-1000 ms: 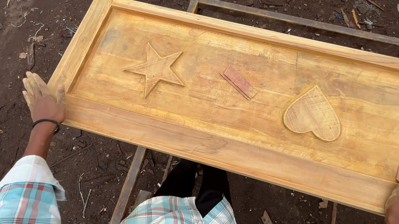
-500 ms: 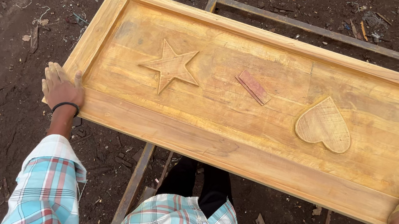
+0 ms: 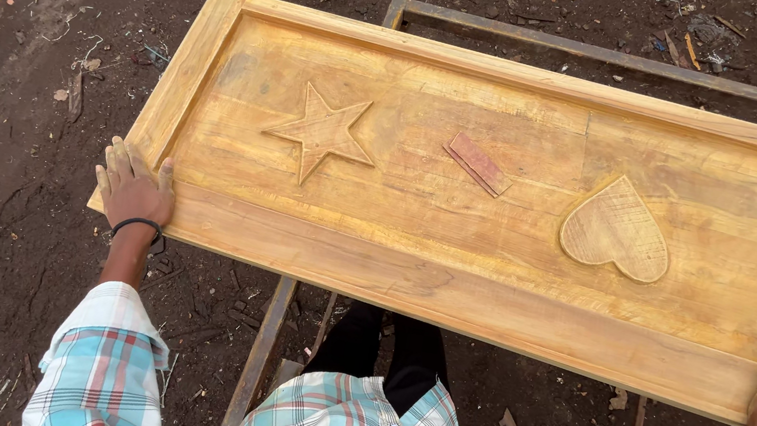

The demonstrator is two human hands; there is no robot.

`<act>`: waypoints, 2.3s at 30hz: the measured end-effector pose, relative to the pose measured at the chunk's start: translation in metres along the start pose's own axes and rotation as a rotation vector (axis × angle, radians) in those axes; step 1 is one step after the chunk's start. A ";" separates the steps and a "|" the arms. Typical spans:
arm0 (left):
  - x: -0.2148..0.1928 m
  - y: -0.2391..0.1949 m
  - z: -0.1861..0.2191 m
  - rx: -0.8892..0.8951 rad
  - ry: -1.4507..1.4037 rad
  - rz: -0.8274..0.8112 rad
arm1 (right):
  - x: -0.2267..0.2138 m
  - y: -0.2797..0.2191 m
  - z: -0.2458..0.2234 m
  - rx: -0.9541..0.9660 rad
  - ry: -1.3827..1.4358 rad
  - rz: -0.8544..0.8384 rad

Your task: The person sands the surface of a wooden board featuring carved star and heart shapes using a sanding block. The person moves the sanding block back and forth across the flat surface and around the carved details.

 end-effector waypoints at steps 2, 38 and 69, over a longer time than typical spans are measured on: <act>0.002 -0.005 0.005 0.042 0.009 0.015 | 0.004 -0.001 0.005 0.053 -0.015 -0.030; 0.010 -0.189 0.242 0.466 -0.029 0.054 | 0.004 0.000 0.000 0.090 -0.043 -0.061; 0.035 -0.127 0.199 0.371 0.054 -0.044 | -0.011 -0.003 -0.008 -0.123 0.057 0.042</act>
Point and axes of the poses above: each hand's wrist, its own y-axis towards the middle knuckle, its own x-axis out of the palm, z = x × y, the point moved 8 cm from there along y, towards the middle knuckle, and after that the axes turned 2 degrees about -z, right-handed, at the moved point
